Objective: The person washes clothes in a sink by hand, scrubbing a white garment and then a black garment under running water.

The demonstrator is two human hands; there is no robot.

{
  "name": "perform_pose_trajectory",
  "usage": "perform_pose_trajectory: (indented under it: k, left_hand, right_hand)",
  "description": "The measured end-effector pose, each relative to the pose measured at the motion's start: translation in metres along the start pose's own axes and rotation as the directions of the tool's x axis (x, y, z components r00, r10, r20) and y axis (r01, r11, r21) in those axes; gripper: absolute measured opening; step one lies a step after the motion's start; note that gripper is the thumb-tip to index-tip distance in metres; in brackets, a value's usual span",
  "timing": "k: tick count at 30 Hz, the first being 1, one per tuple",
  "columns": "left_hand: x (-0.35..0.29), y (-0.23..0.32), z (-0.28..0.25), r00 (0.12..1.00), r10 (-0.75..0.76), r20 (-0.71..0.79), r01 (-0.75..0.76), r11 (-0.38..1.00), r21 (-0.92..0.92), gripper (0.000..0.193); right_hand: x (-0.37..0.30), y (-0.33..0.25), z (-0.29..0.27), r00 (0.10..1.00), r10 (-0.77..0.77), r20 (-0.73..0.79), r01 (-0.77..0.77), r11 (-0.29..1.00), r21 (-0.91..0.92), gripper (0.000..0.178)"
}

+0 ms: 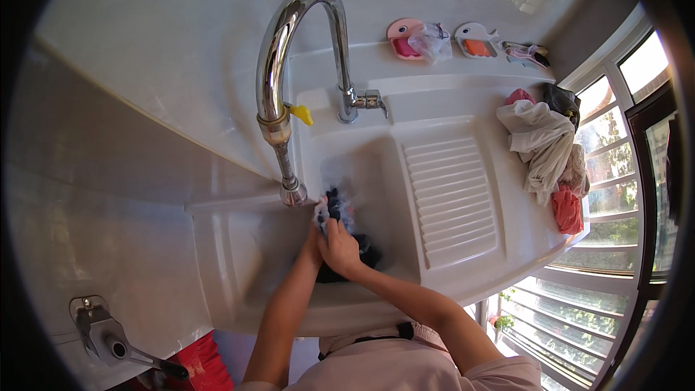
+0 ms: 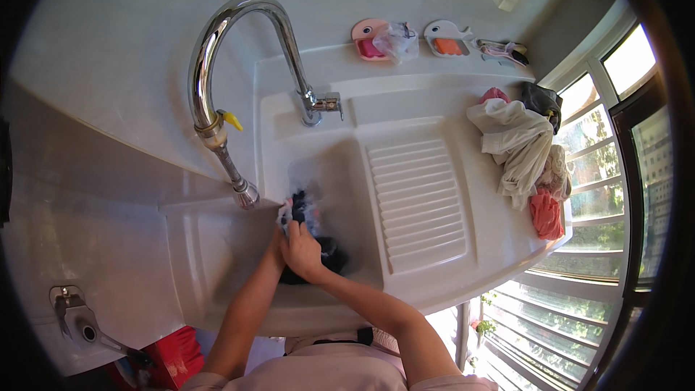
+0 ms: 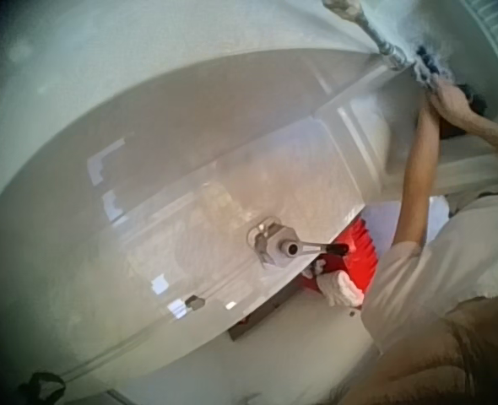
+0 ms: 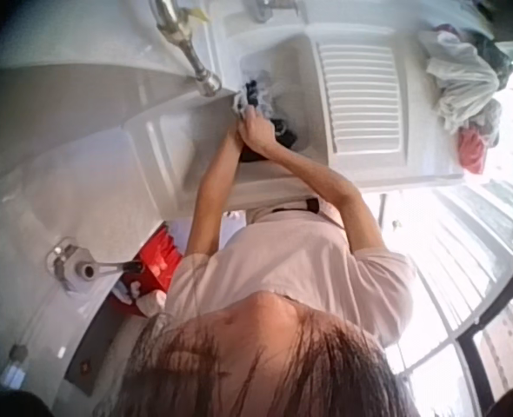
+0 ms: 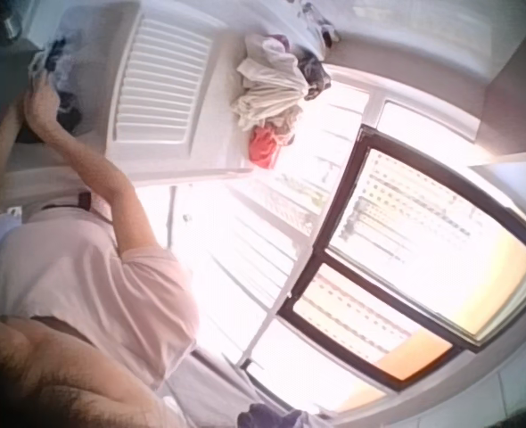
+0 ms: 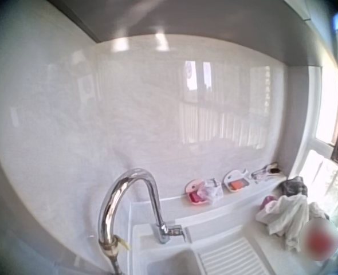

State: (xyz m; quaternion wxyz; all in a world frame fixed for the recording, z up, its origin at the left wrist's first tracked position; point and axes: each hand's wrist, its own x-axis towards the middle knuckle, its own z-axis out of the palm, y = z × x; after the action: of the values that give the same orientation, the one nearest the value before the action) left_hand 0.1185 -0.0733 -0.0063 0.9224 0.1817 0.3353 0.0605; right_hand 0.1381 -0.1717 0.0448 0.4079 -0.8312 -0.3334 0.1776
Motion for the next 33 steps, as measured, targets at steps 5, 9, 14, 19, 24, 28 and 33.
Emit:
perform_pose_trajectory:
  k: [5, 9, 14, 19, 24, 28, 33]
  left_hand:
    - [-0.009, -0.024, 0.030, 0.970, 0.010, -0.242, 0.018, 0.993, 0.114, 0.046]
    - [0.008, -0.056, -0.011, 0.942, 0.172, -0.288, -0.098, 0.962, 0.255, 0.051]
    - [-0.011, -0.029, -0.011, 0.989, 0.150, 0.016, -0.151, 0.988, 0.046, 0.053]
    - [-0.034, -0.008, 0.041, 0.907, -0.034, -0.419, 0.194, 0.918, 0.346, 0.059]
    - [-0.011, 0.017, -0.082, 0.969, 0.241, 0.060, -0.241, 0.850, 0.469, 0.061]
    - [-0.008, -0.014, -0.102, 0.999, 0.042, -0.035, -0.001, 0.654, 0.757, 0.056]
    - [-0.014, 0.018, -0.073, 0.995, 0.078, -0.062, 0.030, 0.358, 0.933, 0.041]
  right_hand:
    - [0.016, 0.009, -0.019, 0.926, -0.377, 0.012, 0.374, 0.914, -0.158, 0.019]
    - [0.071, 0.027, -0.021, 0.972, -0.014, -0.233, -0.055, 0.956, -0.287, 0.024]
    - [0.004, -0.021, -0.008, 0.945, -0.310, -0.109, 0.285, 0.939, -0.194, 0.022]
    - [0.077, 0.051, -0.019, 0.988, 0.026, -0.150, -0.066, 0.960, -0.271, 0.018]
    - [0.100, 0.093, -0.024, 0.967, -0.129, -0.218, 0.068, 0.961, -0.268, 0.043]
    - [0.073, 0.071, -0.010, 0.951, -0.138, 0.275, 0.243, 0.886, -0.396, 0.060]
    - [0.079, 0.160, 0.017, 0.968, 0.119, 0.220, -0.091, 0.987, -0.133, 0.049]
